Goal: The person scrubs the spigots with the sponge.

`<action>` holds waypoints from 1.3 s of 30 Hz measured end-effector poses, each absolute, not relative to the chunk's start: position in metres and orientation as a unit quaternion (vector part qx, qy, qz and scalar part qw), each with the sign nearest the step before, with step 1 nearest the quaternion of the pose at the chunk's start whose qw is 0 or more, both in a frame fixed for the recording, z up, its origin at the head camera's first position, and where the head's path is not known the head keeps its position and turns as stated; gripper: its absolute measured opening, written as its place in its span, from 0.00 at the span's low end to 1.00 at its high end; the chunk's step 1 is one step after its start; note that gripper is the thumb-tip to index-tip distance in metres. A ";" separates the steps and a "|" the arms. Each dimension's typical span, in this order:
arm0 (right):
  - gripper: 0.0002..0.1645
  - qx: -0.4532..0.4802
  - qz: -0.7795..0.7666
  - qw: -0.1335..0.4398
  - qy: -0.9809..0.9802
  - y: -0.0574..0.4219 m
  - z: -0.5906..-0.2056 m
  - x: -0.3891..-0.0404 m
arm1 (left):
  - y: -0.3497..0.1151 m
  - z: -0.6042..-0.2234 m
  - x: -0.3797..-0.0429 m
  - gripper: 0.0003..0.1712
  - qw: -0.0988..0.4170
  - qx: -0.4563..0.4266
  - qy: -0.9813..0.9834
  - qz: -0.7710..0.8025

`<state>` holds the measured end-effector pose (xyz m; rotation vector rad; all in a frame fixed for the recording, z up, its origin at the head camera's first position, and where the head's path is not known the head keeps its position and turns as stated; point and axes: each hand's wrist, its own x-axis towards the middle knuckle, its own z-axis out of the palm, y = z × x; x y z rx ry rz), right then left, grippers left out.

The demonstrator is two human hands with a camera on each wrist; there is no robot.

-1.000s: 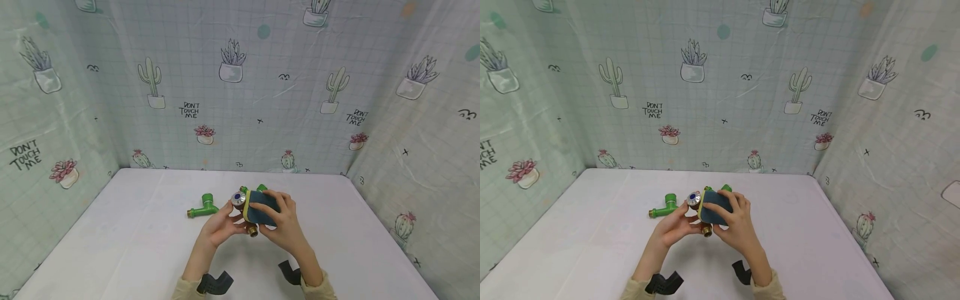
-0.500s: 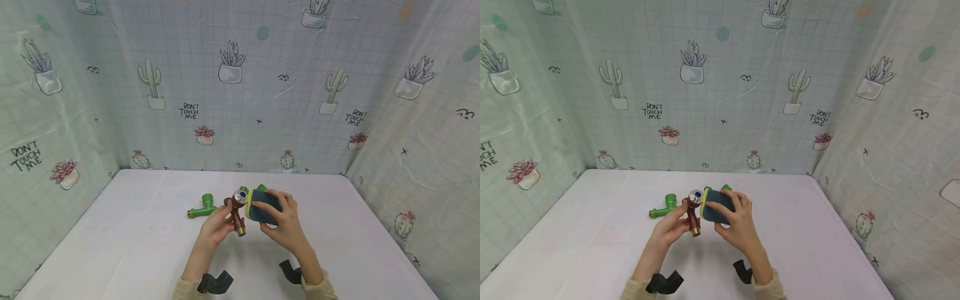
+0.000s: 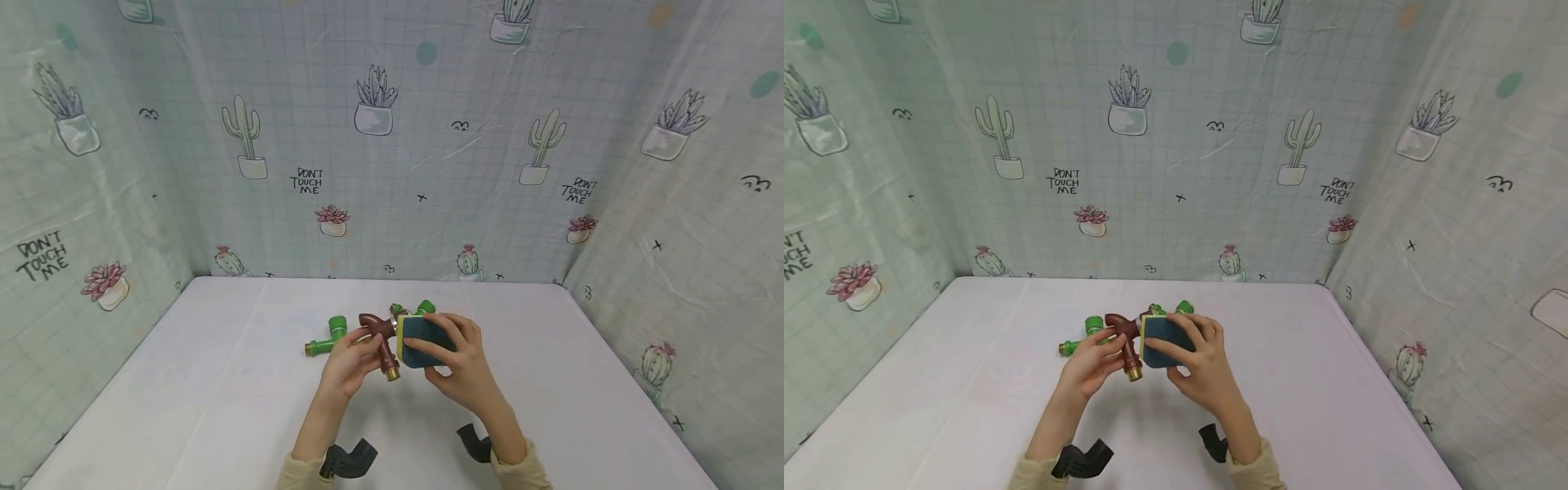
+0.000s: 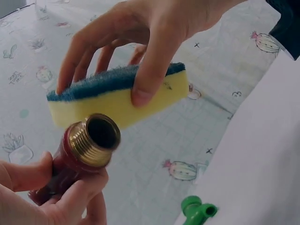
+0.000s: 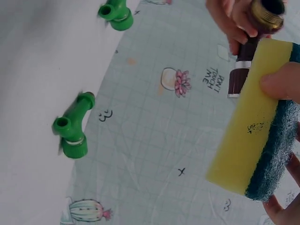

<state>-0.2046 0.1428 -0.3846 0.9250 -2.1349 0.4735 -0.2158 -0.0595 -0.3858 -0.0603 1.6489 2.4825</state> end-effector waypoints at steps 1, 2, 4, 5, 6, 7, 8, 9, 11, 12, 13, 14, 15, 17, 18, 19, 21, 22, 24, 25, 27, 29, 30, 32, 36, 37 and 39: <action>0.36 0.362 0.181 0.374 -0.834 0.142 -0.385 -0.205 | -0.060 -0.386 -0.216 0.23 0.070 -0.019 0.565 0.822; 0.36 0.363 0.180 0.374 -0.834 0.142 -0.386 -0.206 | -0.060 -0.386 -0.216 0.23 0.062 -0.015 0.577 0.814; 0.35 0.362 0.179 0.373 -0.835 0.142 -0.386 -0.207 | -0.062 -0.386 -0.216 0.22 0.045 -0.001 0.607 0.794; 0.35 0.362 0.180 0.370 -0.836 0.142 -0.386 -0.207 | -0.063 -0.386 -0.216 0.22 0.036 0.006 0.622 0.782; 0.35 0.362 0.181 0.368 -0.837 0.142 -0.386 -0.207 | -0.063 -0.385 -0.216 0.21 0.026 0.017 0.639 0.769; 0.35 0.361 0.183 0.365 -0.839 0.143 -0.385 -0.206 | -0.064 -0.385 -0.215 0.21 0.017 0.025 0.654 0.756; 0.35 0.360 0.187 0.362 -0.839 0.143 -0.385 -0.206 | -0.065 -0.384 -0.215 0.20 0.007 0.041 0.671 0.740; 0.35 0.358 0.191 0.358 -0.841 0.144 -0.384 -0.206 | -0.065 -0.383 -0.214 0.19 -0.001 0.055 0.686 0.725; 0.34 0.352 0.201 0.352 -0.844 0.145 -0.382 -0.205 | -0.066 -0.382 -0.212 0.18 -0.015 0.085 0.709 0.699; 0.34 0.348 0.207 0.350 -0.845 0.145 -0.382 -0.205 | -0.067 -0.382 -0.211 0.18 -0.020 0.101 0.721 0.686; 0.34 0.344 0.212 0.347 -0.847 0.146 -0.382 -0.205 | -0.067 -0.381 -0.210 0.18 -0.022 0.117 0.730 0.673; 0.33 0.338 0.217 0.344 -0.848 0.147 -0.382 -0.205 | -0.067 -0.381 -0.209 0.18 -0.022 0.130 0.738 0.662; 0.33 0.333 0.221 0.343 -0.850 0.148 -0.382 -0.205 | -0.067 -0.381 -0.209 0.18 -0.019 0.138 0.743 0.655; 0.33 0.321 0.228 0.343 -0.853 0.149 -0.382 -0.206 | -0.066 -0.380 -0.208 0.18 -0.010 0.151 0.751 0.642; 0.33 0.315 0.230 0.344 -0.854 0.149 -0.383 -0.206 | -0.066 -0.380 -0.208 0.18 -0.004 0.154 0.752 0.641; 0.33 0.311 0.232 0.345 -0.855 0.149 -0.383 -0.206 | -0.066 -0.380 -0.208 0.18 0.000 0.155 0.753 0.640; 0.33 0.305 0.233 0.348 -0.855 0.148 -0.382 -0.205 | -0.065 -0.381 -0.208 0.18 0.005 0.150 0.747 0.647; 0.33 0.305 0.230 0.350 -0.856 0.148 -0.382 -0.205 | -0.065 -0.381 -0.209 0.17 0.006 0.144 0.744 0.652; 0.34 0.310 0.220 0.349 -0.856 0.146 -0.381 -0.204 | -0.065 -0.383 -0.210 0.17 0.003 0.129 0.735 0.666; 0.34 0.314 0.213 0.349 -0.857 0.145 -0.381 -0.203 | -0.065 -0.384 -0.211 0.17 0.000 0.120 0.731 0.672; 0.34 0.325 0.197 0.346 -0.858 0.143 -0.380 -0.202 | -0.064 -0.386 -0.213 0.17 -0.004 0.095 0.719 0.689; 0.35 0.334 0.179 0.337 -0.862 0.141 -0.380 -0.201 | -0.065 -0.389 -0.215 0.17 -0.007 0.067 0.703 0.708; 0.35 0.338 0.170 0.332 -0.864 0.139 -0.381 -0.201 | -0.065 -0.390 -0.216 0.18 -0.008 0.052 0.695 0.717; 0.36 0.344 0.156 0.324 -0.867 0.137 -0.382 -0.201 | -0.066 -0.391 -0.218 0.18 -0.007 0.022 0.677 0.736; 0.37 0.354 0.138 0.333 -0.863 0.133 -0.386 -0.201 | -0.068 -0.391 -0.218 0.21 0.000 -0.005 0.660 0.751; 0.38 0.357 0.138 0.343 -0.858 0.133 -0.387 -0.202 | -0.069 -0.390 -0.218 0.21 0.004 -0.003 0.661 0.750; 0.38 0.356 0.138 0.359 -0.851 0.133 -0.387 -0.202 | -0.070 -0.388 -0.218 0.19 0.010 0.007 0.670 0.742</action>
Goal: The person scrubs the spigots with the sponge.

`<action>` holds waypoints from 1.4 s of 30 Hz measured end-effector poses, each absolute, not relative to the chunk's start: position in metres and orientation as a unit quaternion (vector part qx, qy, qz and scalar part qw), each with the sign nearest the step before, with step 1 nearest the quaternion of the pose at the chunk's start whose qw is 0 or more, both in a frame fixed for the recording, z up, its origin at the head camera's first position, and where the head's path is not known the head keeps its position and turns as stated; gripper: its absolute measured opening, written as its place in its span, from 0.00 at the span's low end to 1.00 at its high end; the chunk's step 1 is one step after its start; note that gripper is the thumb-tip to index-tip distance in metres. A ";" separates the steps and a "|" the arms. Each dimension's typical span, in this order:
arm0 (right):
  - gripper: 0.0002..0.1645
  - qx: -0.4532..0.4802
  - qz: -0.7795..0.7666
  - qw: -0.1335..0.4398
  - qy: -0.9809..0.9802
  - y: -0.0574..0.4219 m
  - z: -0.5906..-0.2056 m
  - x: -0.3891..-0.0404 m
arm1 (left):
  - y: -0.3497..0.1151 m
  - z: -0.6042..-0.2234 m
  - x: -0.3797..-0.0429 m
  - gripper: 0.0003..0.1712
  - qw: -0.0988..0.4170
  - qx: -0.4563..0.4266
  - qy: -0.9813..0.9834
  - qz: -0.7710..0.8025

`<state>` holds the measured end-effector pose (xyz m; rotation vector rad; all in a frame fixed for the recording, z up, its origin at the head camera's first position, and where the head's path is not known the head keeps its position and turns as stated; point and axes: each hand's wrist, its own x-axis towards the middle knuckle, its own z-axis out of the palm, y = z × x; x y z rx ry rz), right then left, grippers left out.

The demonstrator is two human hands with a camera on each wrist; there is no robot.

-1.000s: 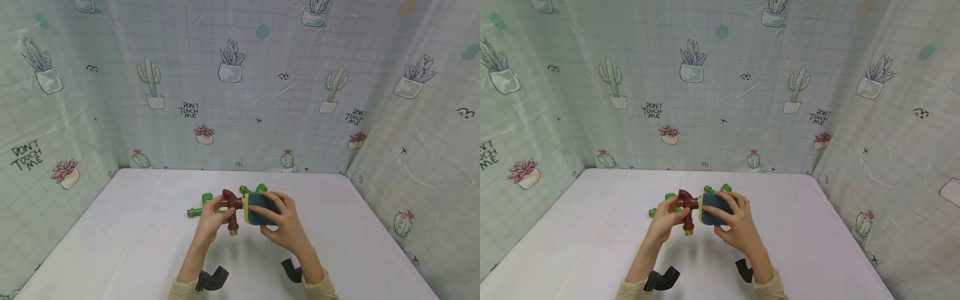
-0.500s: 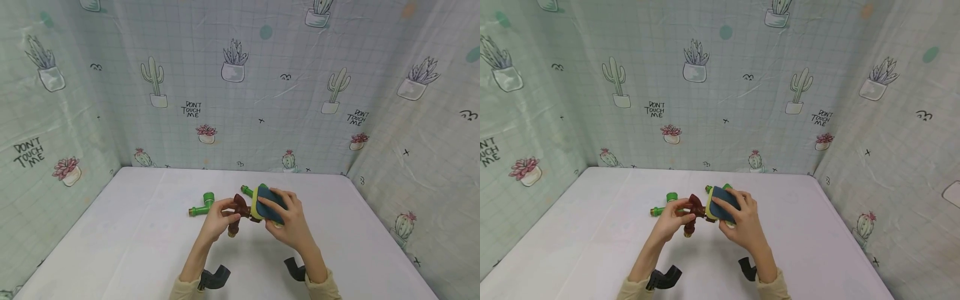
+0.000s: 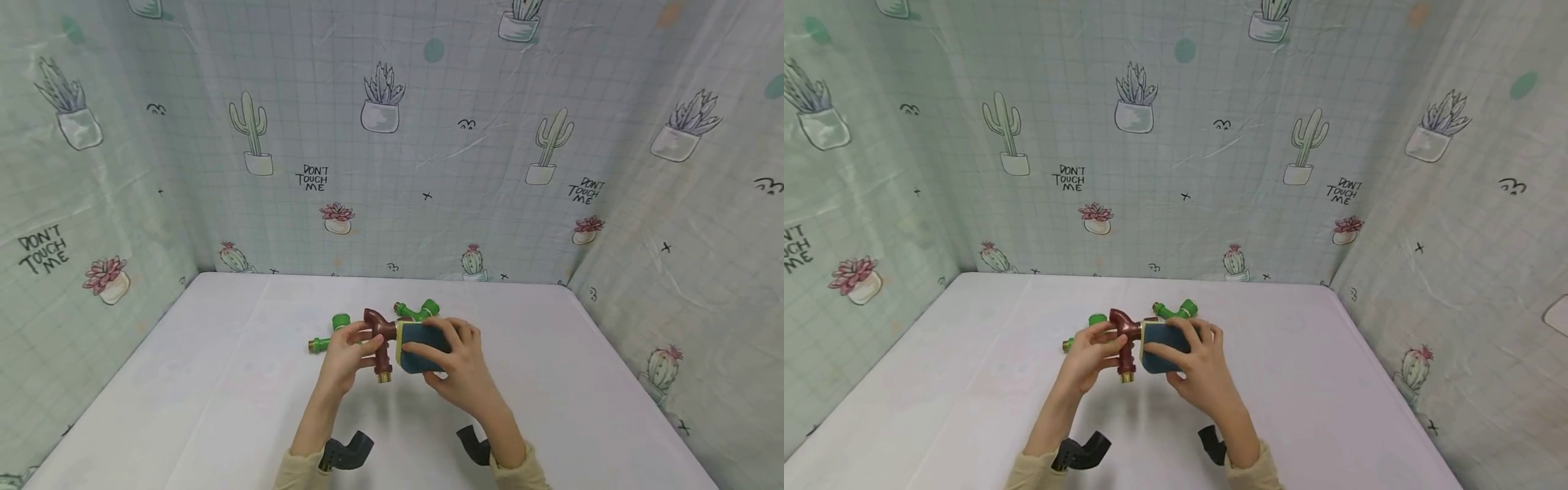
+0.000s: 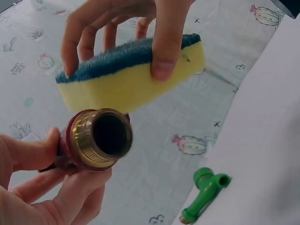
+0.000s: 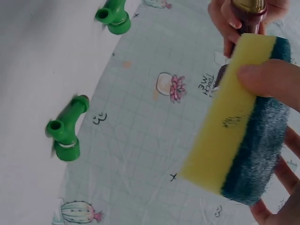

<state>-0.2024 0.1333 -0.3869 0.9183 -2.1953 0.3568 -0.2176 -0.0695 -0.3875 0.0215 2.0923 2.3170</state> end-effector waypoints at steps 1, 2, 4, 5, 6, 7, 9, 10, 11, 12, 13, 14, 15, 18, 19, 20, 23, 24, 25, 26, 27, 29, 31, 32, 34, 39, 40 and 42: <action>0.38 0.353 0.141 0.368 -0.849 0.134 -0.386 -0.203 | -0.070 -0.386 -0.217 0.18 0.014 0.014 0.677 0.735; 0.37 0.348 0.147 0.374 -0.847 0.135 -0.386 -0.203 | -0.070 -0.385 -0.217 0.18 0.017 0.023 0.684 0.729; 0.35 0.333 0.163 0.382 -0.847 0.138 -0.383 -0.205 | -0.069 -0.384 -0.217 0.17 0.022 0.037 0.691 0.721; 0.34 0.323 0.171 0.383 -0.848 0.141 -0.382 -0.206 | -0.069 -0.383 -0.217 0.18 0.024 0.044 0.694 0.718; 0.34 0.312 0.180 0.383 -0.850 0.143 -0.380 -0.207 | -0.068 -0.383 -0.217 0.19 0.026 0.049 0.694 0.718; 0.34 0.302 0.191 0.386 -0.850 0.146 -0.379 -0.208 | -0.068 -0.383 -0.218 0.19 0.033 0.051 0.691 0.720; 0.34 0.284 0.209 0.396 -0.847 0.150 -0.377 -0.209 | -0.067 -0.384 -0.219 0.19 0.043 0.047 0.681 0.730; 0.34 0.278 0.221 0.402 -0.844 0.151 -0.376 -0.209 | -0.066 -0.384 -0.219 0.20 0.050 0.042 0.673 0.737; 0.35 0.275 0.232 0.407 -0.839 0.152 -0.376 -0.208 | -0.066 -0.385 -0.219 0.20 0.055 0.037 0.665 0.744; 0.36 0.277 0.243 0.413 -0.833 0.152 -0.376 -0.208 | -0.067 -0.385 -0.218 0.20 0.060 0.031 0.655 0.752; 0.36 0.285 0.251 0.420 -0.825 0.150 -0.376 -0.206 | -0.067 -0.385 -0.218 0.20 0.065 0.025 0.645 0.761; 0.36 0.296 0.253 0.425 -0.817 0.148 -0.377 -0.205 | -0.067 -0.386 -0.218 0.21 0.071 0.019 0.632 0.771; 0.36 0.310 0.250 0.427 -0.812 0.146 -0.377 -0.204 | -0.066 -0.385 -0.218 0.21 0.078 0.015 0.619 0.782; 0.35 0.352 0.209 0.432 -0.804 0.137 -0.381 -0.204 | -0.065 -0.385 -0.217 0.22 0.092 0.011 0.587 0.805; 0.35 0.362 0.193 0.436 -0.801 0.135 -0.383 -0.205 | -0.064 -0.384 -0.218 0.22 0.095 0.012 0.580 0.809; 0.35 0.367 0.178 0.437 -0.801 0.134 -0.384 -0.206 | -0.064 -0.384 -0.218 0.22 0.095 0.013 0.576 0.812; 0.36 0.366 0.161 0.445 -0.802 0.140 -0.387 -0.212 | -0.065 -0.383 -0.218 0.22 0.085 0.008 0.576 0.813; 0.36 0.360 0.165 0.444 -0.804 0.144 -0.388 -0.214 | -0.066 -0.383 -0.218 0.22 0.082 0.007 0.578 0.812; 0.36 0.353 0.169 0.446 -0.805 0.148 -0.388 -0.215 | -0.066 -0.383 -0.218 0.22 0.079 0.008 0.579 0.811; 0.35 0.344 0.178 0.443 -0.809 0.152 -0.389 -0.216 | -0.067 -0.383 -0.218 0.22 0.081 0.004 0.576 0.814; 0.35 0.334 0.194 0.439 -0.811 0.157 -0.389 -0.217 | -0.068 -0.383 -0.219 0.22 0.086 0.003 0.572 0.815; 0.34 0.315 0.229 0.427 -0.816 0.163 -0.390 -0.218 | -0.070 -0.384 -0.219 0.22 0.099 0.003 0.565 0.819; 0.34 0.310 0.261 0.410 -0.817 0.164 -0.390 -0.216 | -0.070 -0.384 -0.219 0.23 0.116 0.000 0.552 0.826; 0.34 0.311 0.276 0.398 -0.818 0.163 -0.390 -0.216 | -0.069 -0.385 -0.220 0.23 0.126 -0.003 0.545 0.829; 0.33 0.322 0.300 0.382 -0.813 0.159 -0.390 -0.214 | -0.068 -0.386 -0.220 0.24 0.143 -0.001 0.537 0.831; 0.27 0.337 0.330 0.388 -0.792 0.148 -0.388 -0.209 | -0.061 -0.389 -0.219 0.26 0.184 0.028 0.542 0.820; 0.26 0.335 0.333 0.392 -0.790 0.147 -0.387 -0.208 | -0.060 -0.390 -0.219 0.26 0.189 0.036 0.544 0.817; 0.26 0.333 0.336 0.392 -0.789 0.145 -0.387 -0.207 | -0.057 -0.391 -0.217 0.26 0.199 0.053 0.547 0.811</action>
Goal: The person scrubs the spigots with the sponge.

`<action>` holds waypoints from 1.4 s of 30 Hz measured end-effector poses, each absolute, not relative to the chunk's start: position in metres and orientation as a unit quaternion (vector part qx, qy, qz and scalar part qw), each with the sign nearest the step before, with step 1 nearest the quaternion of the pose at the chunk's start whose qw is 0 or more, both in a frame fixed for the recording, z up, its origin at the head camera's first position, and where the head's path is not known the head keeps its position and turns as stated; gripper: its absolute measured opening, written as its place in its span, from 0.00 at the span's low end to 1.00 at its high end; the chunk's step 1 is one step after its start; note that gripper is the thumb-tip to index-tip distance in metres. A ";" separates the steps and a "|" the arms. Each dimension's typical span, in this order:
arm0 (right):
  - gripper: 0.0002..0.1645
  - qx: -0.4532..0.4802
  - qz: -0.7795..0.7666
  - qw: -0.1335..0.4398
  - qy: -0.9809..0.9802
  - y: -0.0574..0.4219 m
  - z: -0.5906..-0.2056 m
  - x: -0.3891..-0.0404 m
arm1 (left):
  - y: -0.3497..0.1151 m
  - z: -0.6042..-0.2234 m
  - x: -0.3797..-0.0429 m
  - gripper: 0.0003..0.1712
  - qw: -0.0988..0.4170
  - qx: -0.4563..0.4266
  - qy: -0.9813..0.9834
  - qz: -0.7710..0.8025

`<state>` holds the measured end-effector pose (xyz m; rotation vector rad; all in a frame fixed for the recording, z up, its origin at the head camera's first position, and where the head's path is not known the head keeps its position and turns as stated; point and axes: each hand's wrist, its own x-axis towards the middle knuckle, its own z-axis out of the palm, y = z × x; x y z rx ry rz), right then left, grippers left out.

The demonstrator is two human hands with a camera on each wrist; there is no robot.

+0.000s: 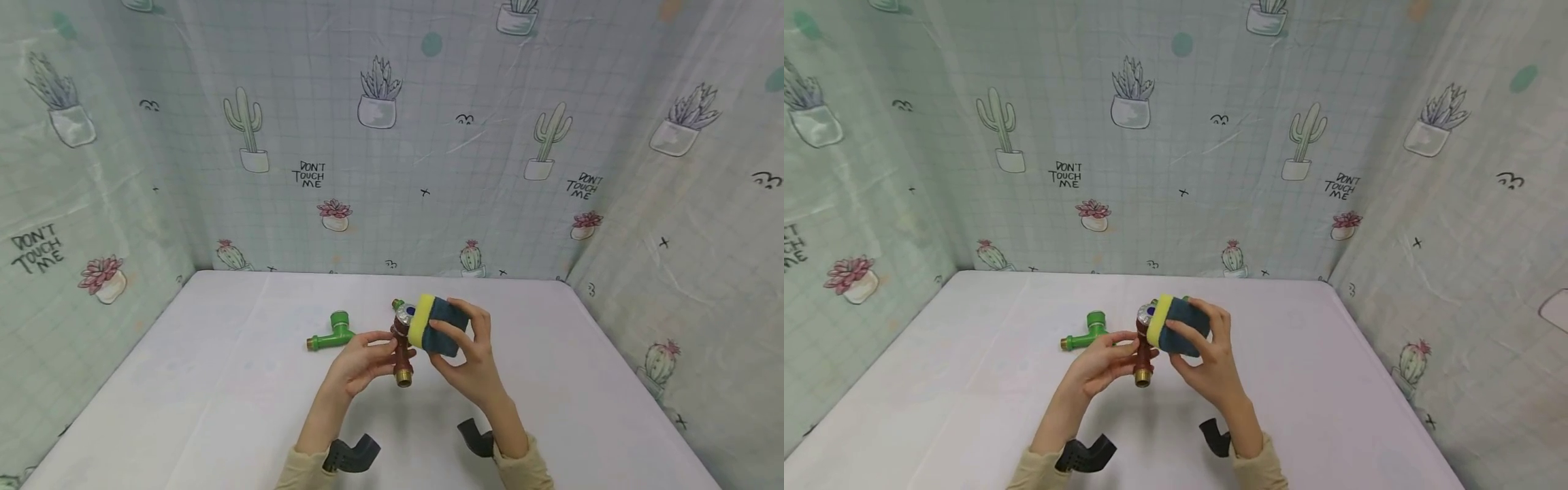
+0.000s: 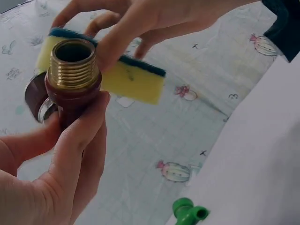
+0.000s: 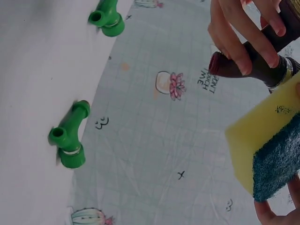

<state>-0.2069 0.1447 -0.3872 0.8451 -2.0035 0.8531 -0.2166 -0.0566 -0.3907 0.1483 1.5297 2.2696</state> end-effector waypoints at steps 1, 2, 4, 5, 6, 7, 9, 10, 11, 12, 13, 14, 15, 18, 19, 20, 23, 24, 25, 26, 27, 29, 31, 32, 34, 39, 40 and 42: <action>0.26 0.333 0.336 0.390 -0.790 0.144 -0.387 -0.206 | -0.055 -0.392 -0.216 0.26 0.204 0.058 0.549 0.808; 0.27 0.334 0.335 0.387 -0.792 0.143 -0.387 -0.205 | -0.053 -0.392 -0.215 0.27 0.209 0.065 0.547 0.808; 0.27 0.340 0.331 0.381 -0.793 0.141 -0.388 -0.205 | -0.050 -0.393 -0.213 0.29 0.219 0.080 0.544 0.806; 0.26 0.346 0.329 0.381 -0.792 0.141 -0.388 -0.205 | -0.049 -0.393 -0.212 0.31 0.223 0.090 0.545 0.803; 0.24 0.348 0.328 0.379 -0.792 0.141 -0.389 -0.204 | -0.048 -0.393 -0.211 0.31 0.228 0.097 0.544 0.802; 0.22 0.351 0.328 0.379 -0.791 0.141 -0.389 -0.204 | -0.048 -0.394 -0.211 0.32 0.233 0.102 0.543 0.800; 0.20 0.355 0.332 0.382 -0.786 0.142 -0.388 -0.206 | -0.047 -0.393 -0.211 0.32 0.241 0.114 0.540 0.798; 0.20 0.356 0.336 0.382 -0.784 0.143 -0.388 -0.207 | -0.047 -0.393 -0.212 0.31 0.245 0.118 0.539 0.797; 0.21 0.353 0.340 0.380 -0.785 0.144 -0.388 -0.208 | -0.048 -0.393 -0.212 0.31 0.248 0.123 0.538 0.797; 0.23 0.349 0.344 0.375 -0.787 0.145 -0.388 -0.209 | -0.048 -0.393 -0.213 0.30 0.251 0.122 0.536 0.797; 0.25 0.345 0.346 0.373 -0.789 0.147 -0.387 -0.210 | -0.048 -0.393 -0.214 0.30 0.254 0.124 0.534 0.797; 0.27 0.341 0.346 0.370 -0.792 0.149 -0.387 -0.212 | -0.048 -0.393 -0.215 0.30 0.256 0.125 0.533 0.796; 0.30 0.336 0.346 0.366 -0.796 0.151 -0.387 -0.213 | -0.049 -0.393 -0.215 0.30 0.259 0.126 0.533 0.796; 0.35 0.315 0.341 0.356 -0.811 0.157 -0.387 -0.216 | -0.050 -0.391 -0.215 0.29 0.264 0.128 0.532 0.794; 0.35 0.308 0.342 0.354 -0.814 0.159 -0.388 -0.216 | -0.051 -0.390 -0.214 0.28 0.262 0.127 0.532 0.795; 0.36 0.303 0.345 0.354 -0.815 0.161 -0.388 -0.217 | -0.051 -0.389 -0.214 0.28 0.256 0.125 0.534 0.796; 0.36 0.296 0.361 0.352 -0.811 0.164 -0.387 -0.217 | -0.051 -0.388 -0.214 0.29 0.211 0.106 0.558 0.795; 0.36 0.296 0.366 0.350 -0.810 0.164 -0.386 -0.217 | -0.051 -0.388 -0.214 0.29 0.189 0.095 0.572 0.793; 0.37 0.298 0.369 0.348 -0.809 0.164 -0.385 -0.216 | -0.051 -0.388 -0.214 0.29 0.166 0.083 0.588 0.788; 0.37 0.302 0.372 0.344 -0.807 0.163 -0.384 -0.215 | -0.051 -0.389 -0.215 0.29 0.143 0.071 0.604 0.781; 0.37 0.305 0.375 0.334 -0.809 0.163 -0.382 -0.214 | -0.051 -0.390 -0.216 0.30 0.123 0.061 0.619 0.773; 0.36 0.312 0.377 0.310 -0.815 0.162 -0.378 -0.211 | -0.052 -0.392 -0.218 0.31 0.092 0.049 0.641 0.760; 0.36 0.318 0.379 0.283 -0.821 0.162 -0.376 -0.207 | -0.053 -0.393 -0.219 0.31 0.068 0.051 0.659 0.748; 0.35 0.322 0.381 0.271 -0.823 0.162 -0.375 -0.206 | -0.054 -0.394 -0.220 0.30 0.057 0.055 0.665 0.743; 0.34 0.327 0.382 0.252 -0.827 0.162 -0.373 -0.204 | -0.056 -0.394 -0.220 0.27 0.030 0.071 0.682 0.727; 0.32 0.333 0.327 0.253 -0.848 0.162 -0.371 -0.200 | -0.060 -0.394 -0.222 0.16 -0.077 0.106 0.723 0.678; 0.32 0.333 0.306 0.261 -0.853 0.161 -0.371 -0.199 | -0.060 -0.394 -0.223 0.16 -0.103 0.110 0.728 0.668; 0.32 0.336 0.260 0.280 -0.861 0.159 -0.369 -0.198 | -0.059 -0.392 -0.222 0.15 -0.155 0.121 0.732 0.652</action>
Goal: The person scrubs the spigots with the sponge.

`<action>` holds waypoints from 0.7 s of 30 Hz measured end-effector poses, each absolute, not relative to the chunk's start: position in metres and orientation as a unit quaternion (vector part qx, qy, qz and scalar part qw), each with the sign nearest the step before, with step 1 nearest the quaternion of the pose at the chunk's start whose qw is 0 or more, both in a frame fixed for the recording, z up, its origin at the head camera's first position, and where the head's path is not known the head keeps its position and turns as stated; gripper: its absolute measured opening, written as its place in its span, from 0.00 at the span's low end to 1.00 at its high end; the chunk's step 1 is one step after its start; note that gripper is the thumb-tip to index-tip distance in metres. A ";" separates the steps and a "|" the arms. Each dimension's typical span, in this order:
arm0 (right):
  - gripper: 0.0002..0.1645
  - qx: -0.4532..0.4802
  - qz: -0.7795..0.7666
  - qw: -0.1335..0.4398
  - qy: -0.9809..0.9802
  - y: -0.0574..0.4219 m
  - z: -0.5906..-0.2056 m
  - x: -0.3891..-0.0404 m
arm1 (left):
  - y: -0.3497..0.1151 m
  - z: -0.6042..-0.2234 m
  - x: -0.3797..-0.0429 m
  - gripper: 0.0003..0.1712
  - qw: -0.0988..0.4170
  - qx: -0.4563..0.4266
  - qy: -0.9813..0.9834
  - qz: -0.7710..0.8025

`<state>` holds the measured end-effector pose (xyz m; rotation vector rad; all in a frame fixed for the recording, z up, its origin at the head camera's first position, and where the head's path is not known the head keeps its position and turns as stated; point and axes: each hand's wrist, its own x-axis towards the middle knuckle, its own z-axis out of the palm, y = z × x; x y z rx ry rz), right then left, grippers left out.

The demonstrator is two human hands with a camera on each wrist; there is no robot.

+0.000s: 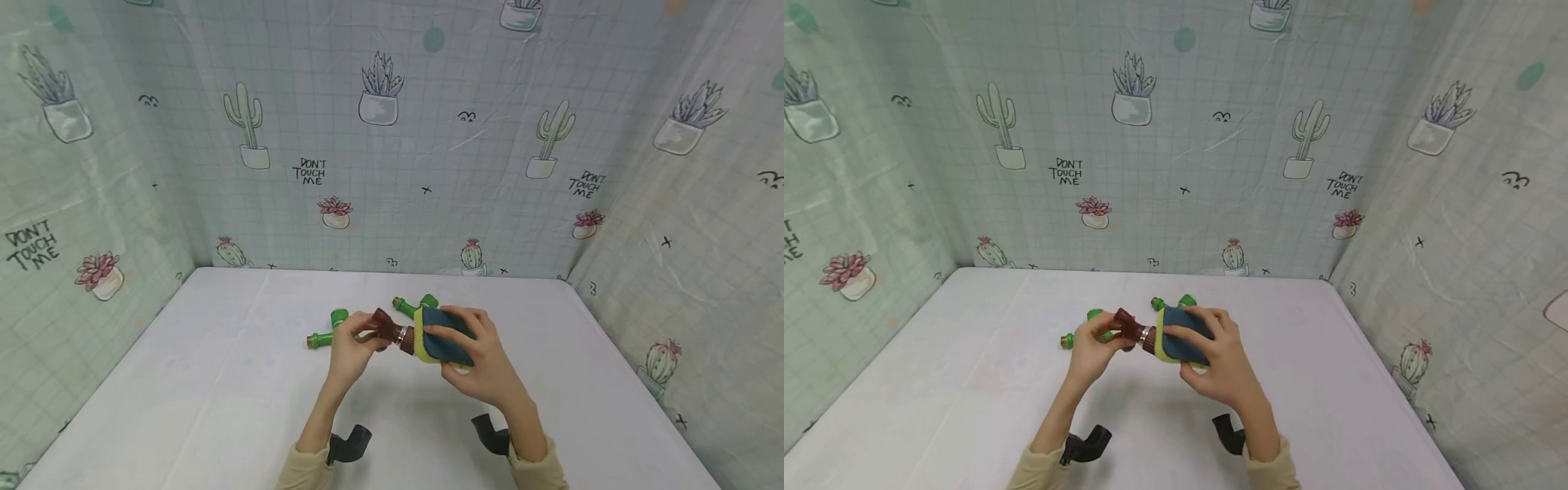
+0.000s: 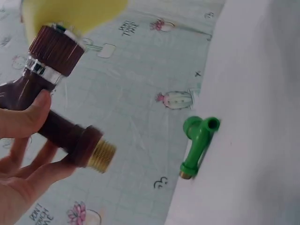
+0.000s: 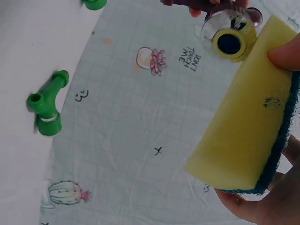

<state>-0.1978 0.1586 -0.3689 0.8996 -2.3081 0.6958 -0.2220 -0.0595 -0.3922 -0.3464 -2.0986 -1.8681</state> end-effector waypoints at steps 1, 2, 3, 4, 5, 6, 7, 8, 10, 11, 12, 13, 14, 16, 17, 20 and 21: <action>0.32 0.338 0.239 0.291 -0.862 0.157 -0.368 -0.197 | -0.058 -0.391 -0.221 0.15 0.178 -0.126 -0.732 -0.645; 0.32 0.340 0.221 0.300 -0.863 0.155 -0.367 -0.196 | -0.057 -0.389 -0.219 0.14 0.202 -0.130 -0.733 -0.637; 0.32 0.342 0.203 0.310 -0.863 0.153 -0.367 -0.195 | -0.056 -0.387 -0.217 0.14 0.224 -0.136 -0.734 -0.627; 0.32 0.344 0.186 0.319 -0.863 0.151 -0.366 -0.194 | -0.054 -0.385 -0.215 0.13 0.244 -0.142 -0.734 -0.617; 0.32 0.346 0.175 0.326 -0.862 0.149 -0.366 -0.193 | -0.053 -0.383 -0.213 0.13 0.264 -0.150 -0.734 -0.607; 0.33 0.348 0.167 0.332 -0.861 0.148 -0.366 -0.192 | -0.052 -0.381 -0.212 0.13 0.283 -0.158 -0.735 -0.596; 0.33 0.349 0.160 0.337 -0.860 0.147 -0.366 -0.192 | -0.051 -0.379 -0.210 0.13 0.304 -0.165 -0.737 -0.581; 0.33 0.347 0.157 0.340 -0.860 0.147 -0.365 -0.192 | -0.051 -0.379 -0.210 0.13 0.322 -0.175 -0.738 -0.566; 0.33 0.343 0.159 0.345 -0.859 0.148 -0.366 -0.193 | -0.051 -0.384 -0.214 0.13 0.347 -0.198 -0.742 -0.538; 0.33 0.338 0.163 0.346 -0.860 0.149 -0.366 -0.194 | -0.051 -0.387 -0.216 0.14 0.355 -0.211 -0.744 -0.524; 0.33 0.332 0.168 0.345 -0.861 0.150 -0.367 -0.195 | -0.051 -0.390 -0.219 0.14 0.359 -0.228 -0.746 -0.513; 0.32 0.326 0.176 0.342 -0.863 0.152 -0.367 -0.196 | -0.051 -0.394 -0.221 0.15 0.359 -0.245 -0.745 -0.507; 0.32 0.320 0.186 0.338 -0.865 0.154 -0.367 -0.197 | -0.051 -0.397 -0.223 0.15 0.355 -0.263 -0.742 -0.504; 0.32 0.306 0.208 0.324 -0.871 0.159 -0.367 -0.199 | -0.050 -0.399 -0.223 0.16 0.343 -0.303 -0.736 -0.499; 0.32 0.299 0.224 0.309 -0.874 0.162 -0.367 -0.199 | -0.049 -0.399 -0.222 0.16 0.337 -0.325 -0.729 -0.499; 0.31 0.282 0.285 0.256 -0.880 0.169 -0.366 -0.199 | -0.046 -0.396 -0.218 0.17 0.335 -0.379 -0.711 -0.488; 0.31 0.277 0.302 0.238 -0.881 0.171 -0.365 -0.198 | -0.044 -0.395 -0.217 0.17 0.339 -0.393 -0.705 -0.483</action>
